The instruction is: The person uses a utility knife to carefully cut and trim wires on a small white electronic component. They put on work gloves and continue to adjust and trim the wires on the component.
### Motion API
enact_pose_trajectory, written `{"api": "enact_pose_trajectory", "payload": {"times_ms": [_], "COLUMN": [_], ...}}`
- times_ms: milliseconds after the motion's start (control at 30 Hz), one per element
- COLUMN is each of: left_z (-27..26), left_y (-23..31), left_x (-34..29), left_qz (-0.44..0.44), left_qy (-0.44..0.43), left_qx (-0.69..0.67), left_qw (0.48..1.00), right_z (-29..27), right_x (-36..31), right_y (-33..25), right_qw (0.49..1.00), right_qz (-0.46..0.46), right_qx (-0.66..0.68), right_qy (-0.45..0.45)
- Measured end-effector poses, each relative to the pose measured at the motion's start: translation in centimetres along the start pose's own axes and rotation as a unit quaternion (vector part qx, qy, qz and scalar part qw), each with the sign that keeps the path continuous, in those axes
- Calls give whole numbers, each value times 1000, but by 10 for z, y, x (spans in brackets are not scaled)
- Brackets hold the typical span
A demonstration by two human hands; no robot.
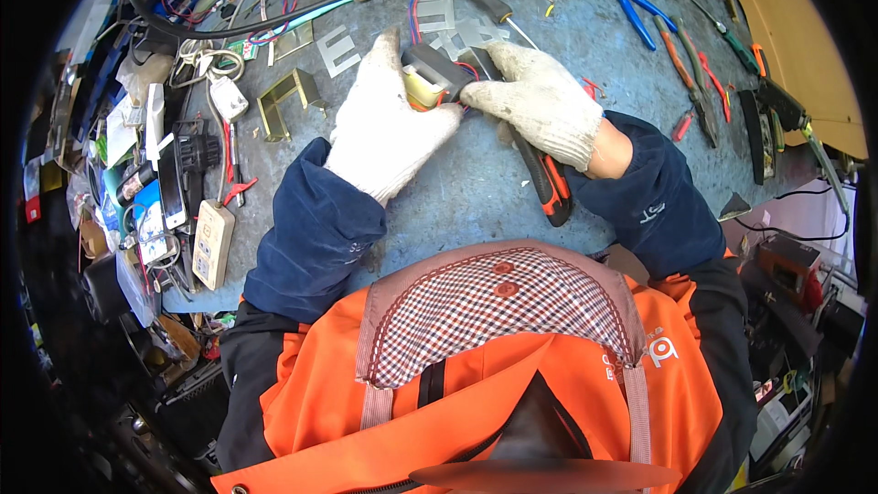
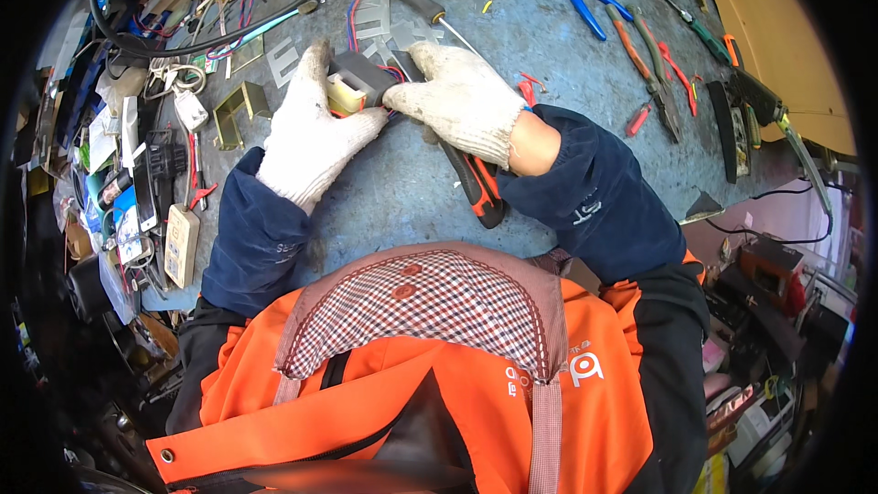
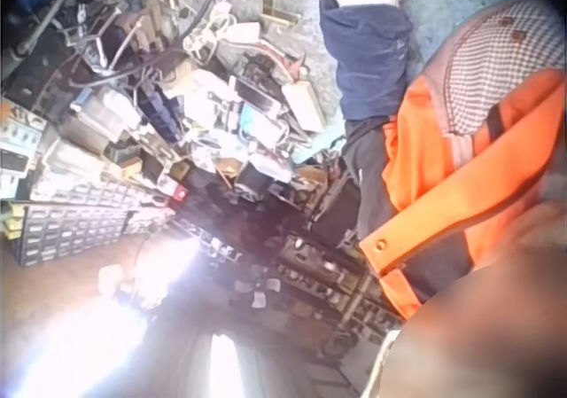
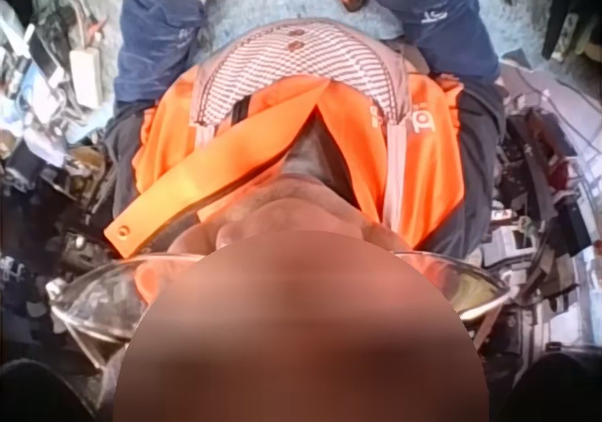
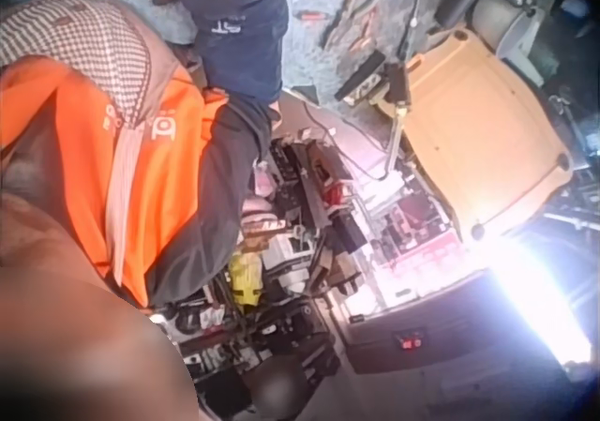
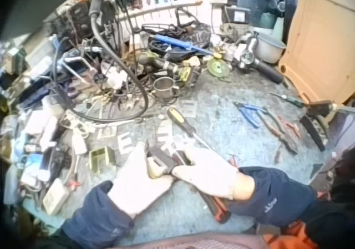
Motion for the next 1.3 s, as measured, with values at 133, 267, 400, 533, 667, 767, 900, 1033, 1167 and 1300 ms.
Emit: {"api": "enact_pose_trajectory", "payload": {"times_ms": [133, 267, 400, 533, 667, 767, 900, 1033, 1167, 1300], "left_z": [8, 13, 21, 13, 6, 7, 10, 16, 24, 24], "left_y": [-9, -8, -18, -3, 31, 34, 35, 31, 1, 0], "left_x": [11, 16, 18, 11, 9, 11, 10, 10, 11, 18], "left_qz": [-55, -40, -42, -14, 153, 143, 113, 106, 6, 14], "left_qy": [-71, -13, -3, 35, 31, 16, 24, -4, 31, -6], "left_qx": [-55, -135, -121, -169, -37, -49, -63, -54, -170, -129], "left_qw": [994, 990, 992, 985, 987, 988, 991, 993, 985, 992], "right_z": [-15, -20, -13, -10, -14, -13, -15, -14, -9, -7], "right_x": [0, -3, -11, -8, -7, -2, -7, -4, -7, -5], "right_y": [1, 8, 6, 7, 7, 7, 5, 10, 13, 14], "right_qw": [984, 991, 989, 991, 983, 984, 980, 978, 976, 982], "right_qz": [-176, -92, 2, -18, -47, -74, -111, -35, -4, -6], "right_qx": [26, 102, 141, 121, 176, 159, 160, 204, 208, 182], "right_qy": [10, 0, 53, 52, 36, 15, 49, 35, 59, 39]}}
Point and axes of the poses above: each hand's wrist, its own x-axis towards the middle knuckle, its own z-axis out of the palm, y = z × x, the point moved 10 cm from there along x, towards the middle knuckle, and after that the axes turned 7 degrees about y, right-handed, at the moved point
